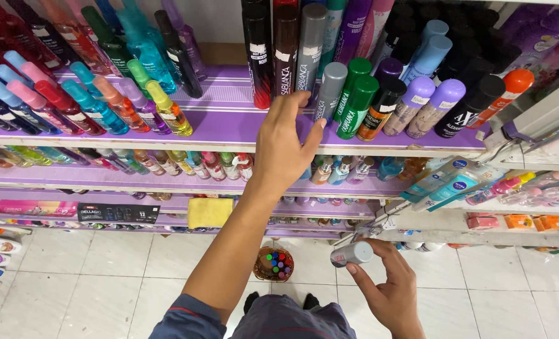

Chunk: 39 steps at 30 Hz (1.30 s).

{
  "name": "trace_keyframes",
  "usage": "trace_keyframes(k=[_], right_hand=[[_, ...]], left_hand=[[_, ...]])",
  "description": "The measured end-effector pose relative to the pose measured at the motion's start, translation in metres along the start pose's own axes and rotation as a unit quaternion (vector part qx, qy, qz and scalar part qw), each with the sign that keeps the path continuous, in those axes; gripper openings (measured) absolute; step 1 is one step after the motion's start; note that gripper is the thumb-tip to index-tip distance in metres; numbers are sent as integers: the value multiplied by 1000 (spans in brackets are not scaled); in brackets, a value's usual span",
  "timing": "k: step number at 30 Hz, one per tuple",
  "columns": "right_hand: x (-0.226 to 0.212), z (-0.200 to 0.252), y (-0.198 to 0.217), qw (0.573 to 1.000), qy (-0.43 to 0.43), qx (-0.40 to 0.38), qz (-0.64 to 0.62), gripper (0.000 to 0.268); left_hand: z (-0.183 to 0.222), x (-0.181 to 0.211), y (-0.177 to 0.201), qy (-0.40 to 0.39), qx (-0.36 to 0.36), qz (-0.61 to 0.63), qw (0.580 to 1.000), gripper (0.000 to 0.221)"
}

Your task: Picking various spray cans from store shelves and placing them into a basket while sitting on the floor.

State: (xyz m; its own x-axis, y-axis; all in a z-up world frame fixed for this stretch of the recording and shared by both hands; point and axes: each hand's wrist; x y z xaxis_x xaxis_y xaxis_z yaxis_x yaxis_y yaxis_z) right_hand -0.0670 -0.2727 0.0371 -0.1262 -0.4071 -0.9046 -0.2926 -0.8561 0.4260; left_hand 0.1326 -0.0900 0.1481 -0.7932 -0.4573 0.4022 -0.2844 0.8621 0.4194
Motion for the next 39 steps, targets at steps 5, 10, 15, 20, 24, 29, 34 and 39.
trace_keyframes(k=[5, 10, 15, 20, 24, 29, 34, 39], right_hand=[[4, 1, 2, 1000, -1, -2, 0, 41], [6, 1, 3, 1000, -8, 3, 10, 42], [8, 1, 4, 1000, -22, 6, 17, 41], [7, 0, 4, 998, -48, -4, 36, 42], [5, -1, 2, 1000, -23, -3, 20, 40], [2, -3, -1, 999, -14, -9, 32, 41], [1, -5, -7, 999, 3, -18, 34, 42], [-7, -9, -16, 999, -18, -38, 30, 41]], left_hand=[[-9, -5, -19, 2, 3, -24, 1000, 44], [-15, -9, -30, 22, 7, -34, 999, 45], [-17, -13, -33, 18, 23, -44, 999, 44], [-15, -13, -30, 23, 16, -39, 999, 41], [-13, -9, -21, 7, 34, -47, 998, 42], [-8, -3, -1, 2, 24, -47, 999, 40], [5, 3, 24, -1, 15, -52, 999, 39], [19, 14, 50, 10, 5, -18, 1000, 40]])
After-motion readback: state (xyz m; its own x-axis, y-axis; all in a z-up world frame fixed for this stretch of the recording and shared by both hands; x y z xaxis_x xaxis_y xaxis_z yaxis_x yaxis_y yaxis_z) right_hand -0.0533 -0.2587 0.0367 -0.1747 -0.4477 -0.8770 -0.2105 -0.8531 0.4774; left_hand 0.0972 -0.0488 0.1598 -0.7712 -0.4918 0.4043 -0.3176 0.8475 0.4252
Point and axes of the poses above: each hand's wrist, its own z-axis away from the middle knuckle, its own y-axis out of the back of the hand, x = y × z, and after that the axes turned 15 degrees about -y, right-handed
